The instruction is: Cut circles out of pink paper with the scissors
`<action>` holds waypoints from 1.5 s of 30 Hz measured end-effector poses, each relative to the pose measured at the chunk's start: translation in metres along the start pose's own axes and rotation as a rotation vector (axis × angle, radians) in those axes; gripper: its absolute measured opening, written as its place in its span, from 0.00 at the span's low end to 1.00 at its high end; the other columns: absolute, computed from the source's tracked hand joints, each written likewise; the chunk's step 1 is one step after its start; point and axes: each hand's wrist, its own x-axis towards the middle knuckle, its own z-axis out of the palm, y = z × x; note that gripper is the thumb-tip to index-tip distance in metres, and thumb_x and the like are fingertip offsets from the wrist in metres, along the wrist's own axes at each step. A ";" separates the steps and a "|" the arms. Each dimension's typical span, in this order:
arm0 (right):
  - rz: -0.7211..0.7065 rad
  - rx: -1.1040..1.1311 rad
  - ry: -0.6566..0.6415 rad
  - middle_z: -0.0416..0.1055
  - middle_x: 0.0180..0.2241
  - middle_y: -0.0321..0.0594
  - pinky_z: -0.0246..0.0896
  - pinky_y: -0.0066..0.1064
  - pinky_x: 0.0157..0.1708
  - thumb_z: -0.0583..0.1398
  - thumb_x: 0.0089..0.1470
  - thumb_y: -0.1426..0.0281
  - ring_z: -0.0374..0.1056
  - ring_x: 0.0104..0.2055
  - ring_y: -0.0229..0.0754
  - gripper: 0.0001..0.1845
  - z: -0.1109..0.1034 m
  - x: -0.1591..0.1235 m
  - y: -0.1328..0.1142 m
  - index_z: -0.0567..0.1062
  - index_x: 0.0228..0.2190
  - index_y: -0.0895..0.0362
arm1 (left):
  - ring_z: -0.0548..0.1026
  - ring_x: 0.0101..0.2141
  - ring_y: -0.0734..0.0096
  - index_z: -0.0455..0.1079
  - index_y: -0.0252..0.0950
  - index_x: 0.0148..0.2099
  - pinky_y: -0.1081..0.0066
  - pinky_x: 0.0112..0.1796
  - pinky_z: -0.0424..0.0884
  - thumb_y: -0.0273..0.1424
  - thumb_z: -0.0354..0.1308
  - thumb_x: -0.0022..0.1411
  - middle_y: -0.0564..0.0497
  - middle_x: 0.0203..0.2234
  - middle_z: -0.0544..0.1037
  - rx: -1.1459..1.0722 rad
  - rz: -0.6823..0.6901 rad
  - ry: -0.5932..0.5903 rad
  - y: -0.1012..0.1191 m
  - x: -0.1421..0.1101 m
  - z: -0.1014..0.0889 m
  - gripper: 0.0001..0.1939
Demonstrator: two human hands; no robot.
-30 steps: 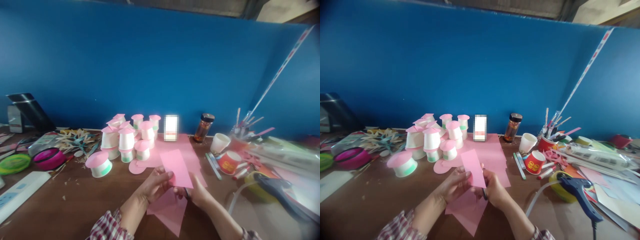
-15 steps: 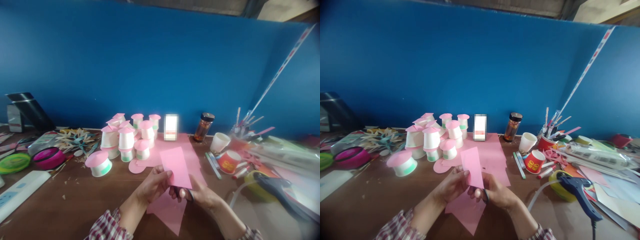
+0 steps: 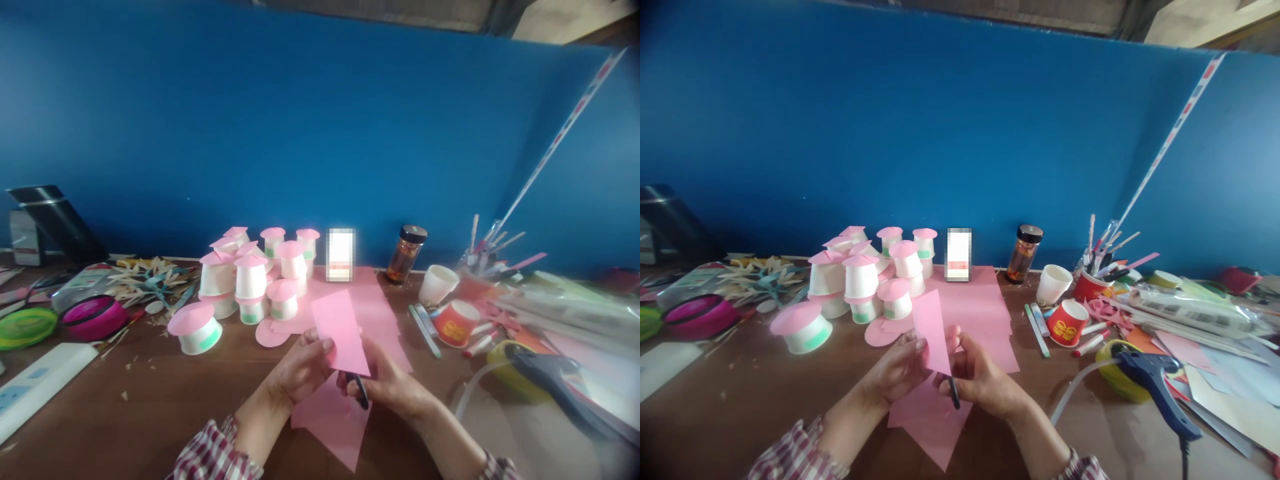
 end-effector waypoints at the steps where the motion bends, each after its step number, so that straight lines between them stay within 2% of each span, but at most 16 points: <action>1: -0.022 0.014 0.031 0.72 0.27 0.37 0.60 0.25 0.25 0.69 0.43 0.66 0.68 0.29 0.38 0.25 -0.002 0.002 0.003 0.66 0.42 0.56 | 0.74 0.30 0.62 0.73 0.32 0.32 0.64 0.31 0.69 0.38 0.61 0.53 0.42 0.30 0.75 -0.023 0.015 0.031 0.002 0.001 0.002 0.13; 3: -0.044 0.049 0.121 0.72 0.26 0.36 0.60 0.25 0.25 0.69 0.44 0.66 0.67 0.27 0.37 0.25 -0.006 0.005 0.009 0.67 0.43 0.56 | 0.75 0.33 0.60 0.73 0.32 0.35 0.64 0.34 0.70 0.37 0.62 0.53 0.42 0.35 0.76 -0.078 0.061 0.109 0.003 0.004 0.002 0.12; 7: -0.096 0.115 0.508 0.71 0.26 0.37 0.50 0.20 0.16 0.67 0.46 0.62 0.65 0.24 0.36 0.23 -0.013 0.011 0.014 0.71 0.43 0.57 | 0.72 0.26 0.74 0.70 0.33 0.27 0.73 0.28 0.68 0.31 0.64 0.52 0.52 0.24 0.73 -0.119 0.099 0.397 -0.001 0.013 -0.007 0.08; 9: -0.124 0.127 0.633 0.71 0.26 0.38 0.49 0.20 0.16 0.68 0.43 0.63 0.65 0.25 0.36 0.25 -0.015 0.012 0.012 0.72 0.43 0.58 | 0.71 0.25 0.77 0.71 0.33 0.28 0.77 0.25 0.66 0.31 0.65 0.50 0.54 0.23 0.74 -0.062 0.102 0.509 -0.005 0.015 -0.009 0.07; 10: -0.136 0.129 0.660 0.71 0.27 0.38 0.50 0.20 0.17 0.69 0.42 0.63 0.66 0.25 0.36 0.26 -0.015 0.012 0.011 0.72 0.43 0.58 | 0.72 0.26 0.76 0.71 0.33 0.30 0.78 0.24 0.66 0.31 0.65 0.50 0.53 0.25 0.75 -0.017 0.106 0.525 -0.007 0.015 -0.009 0.08; 15: -0.162 0.105 0.647 0.71 0.28 0.36 0.54 0.22 0.18 0.71 0.39 0.65 0.62 0.22 0.33 0.27 -0.013 0.013 0.009 0.74 0.42 0.56 | 0.75 0.30 0.65 0.72 0.31 0.37 0.68 0.30 0.70 0.35 0.62 0.54 0.47 0.29 0.77 0.197 0.124 0.426 -0.013 0.014 -0.005 0.12; 19: -0.180 0.105 0.666 0.70 0.25 0.34 0.59 0.24 0.21 0.71 0.38 0.66 0.61 0.22 0.32 0.25 -0.013 0.013 0.012 0.73 0.40 0.56 | 0.74 0.29 0.66 0.73 0.31 0.38 0.67 0.34 0.70 0.34 0.62 0.53 0.49 0.26 0.76 0.309 0.144 0.455 -0.015 0.012 -0.004 0.12; 22: -0.147 0.106 0.671 0.70 0.25 0.34 0.60 0.23 0.21 0.72 0.38 0.66 0.62 0.24 0.34 0.26 -0.014 0.013 0.013 0.72 0.40 0.56 | 0.75 0.30 0.65 0.73 0.31 0.37 0.67 0.34 0.71 0.35 0.63 0.53 0.48 0.27 0.77 0.313 0.143 0.455 -0.013 0.011 0.000 0.12; 25: -0.146 0.072 0.617 0.70 0.25 0.33 0.60 0.24 0.21 0.71 0.39 0.65 0.63 0.25 0.34 0.26 -0.013 0.013 0.016 0.71 0.40 0.57 | 0.76 0.30 0.62 0.73 0.31 0.34 0.66 0.33 0.72 0.36 0.64 0.51 0.46 0.27 0.78 0.307 0.129 0.495 -0.010 0.011 0.008 0.13; 29: -0.196 -0.012 0.572 0.69 0.24 0.32 0.59 0.23 0.22 0.70 0.42 0.65 0.62 0.24 0.33 0.23 -0.009 0.015 0.021 0.70 0.40 0.57 | 0.77 0.28 0.60 0.73 0.29 0.31 0.65 0.31 0.72 0.35 0.67 0.48 0.43 0.25 0.79 0.336 0.127 0.658 -0.012 0.013 0.015 0.14; 30: -0.203 -0.021 0.578 0.68 0.24 0.32 0.59 0.23 0.22 0.70 0.41 0.65 0.62 0.24 0.33 0.24 -0.009 0.016 0.021 0.70 0.40 0.57 | 0.77 0.28 0.60 0.73 0.29 0.32 0.66 0.31 0.72 0.35 0.67 0.48 0.43 0.25 0.79 0.315 0.140 0.668 -0.014 0.014 0.016 0.13; 33: -0.194 0.006 0.627 0.69 0.24 0.33 0.60 0.25 0.22 0.70 0.41 0.63 0.62 0.23 0.34 0.25 -0.008 0.017 0.022 0.70 0.41 0.57 | 0.77 0.30 0.61 0.74 0.29 0.36 0.65 0.34 0.72 0.34 0.65 0.50 0.43 0.28 0.79 0.186 0.167 0.541 -0.019 0.014 0.015 0.14; 35: -0.187 0.039 0.668 0.70 0.24 0.33 0.60 0.25 0.21 0.70 0.41 0.62 0.62 0.22 0.33 0.26 -0.009 0.017 0.021 0.70 0.41 0.57 | 0.77 0.30 0.63 0.73 0.29 0.38 0.67 0.33 0.72 0.35 0.65 0.51 0.44 0.28 0.79 0.161 0.137 0.480 -0.024 0.013 0.011 0.15; 38: -0.187 0.066 0.703 0.71 0.26 0.34 0.60 0.24 0.21 0.70 0.40 0.63 0.62 0.22 0.32 0.27 -0.010 0.016 0.021 0.70 0.41 0.57 | 0.76 0.25 0.65 0.73 0.31 0.36 0.75 0.20 0.67 0.38 0.65 0.50 0.46 0.25 0.78 0.237 0.082 0.549 -0.030 0.013 0.005 0.16; 40: -0.180 0.060 0.686 0.71 0.26 0.34 0.60 0.24 0.22 0.70 0.40 0.63 0.63 0.23 0.33 0.26 -0.010 0.017 0.021 0.70 0.41 0.57 | 0.76 0.24 0.66 0.73 0.31 0.35 0.77 0.17 0.62 0.39 0.65 0.49 0.46 0.25 0.78 0.259 0.073 0.605 -0.032 0.014 0.002 0.16; 45: -0.194 0.028 0.665 0.71 0.25 0.34 0.61 0.25 0.24 0.70 0.41 0.63 0.65 0.25 0.35 0.26 -0.009 0.017 0.022 0.70 0.41 0.57 | 0.76 0.25 0.66 0.74 0.32 0.33 0.73 0.25 0.69 0.39 0.66 0.47 0.46 0.25 0.78 0.257 0.100 0.642 -0.029 0.015 0.004 0.15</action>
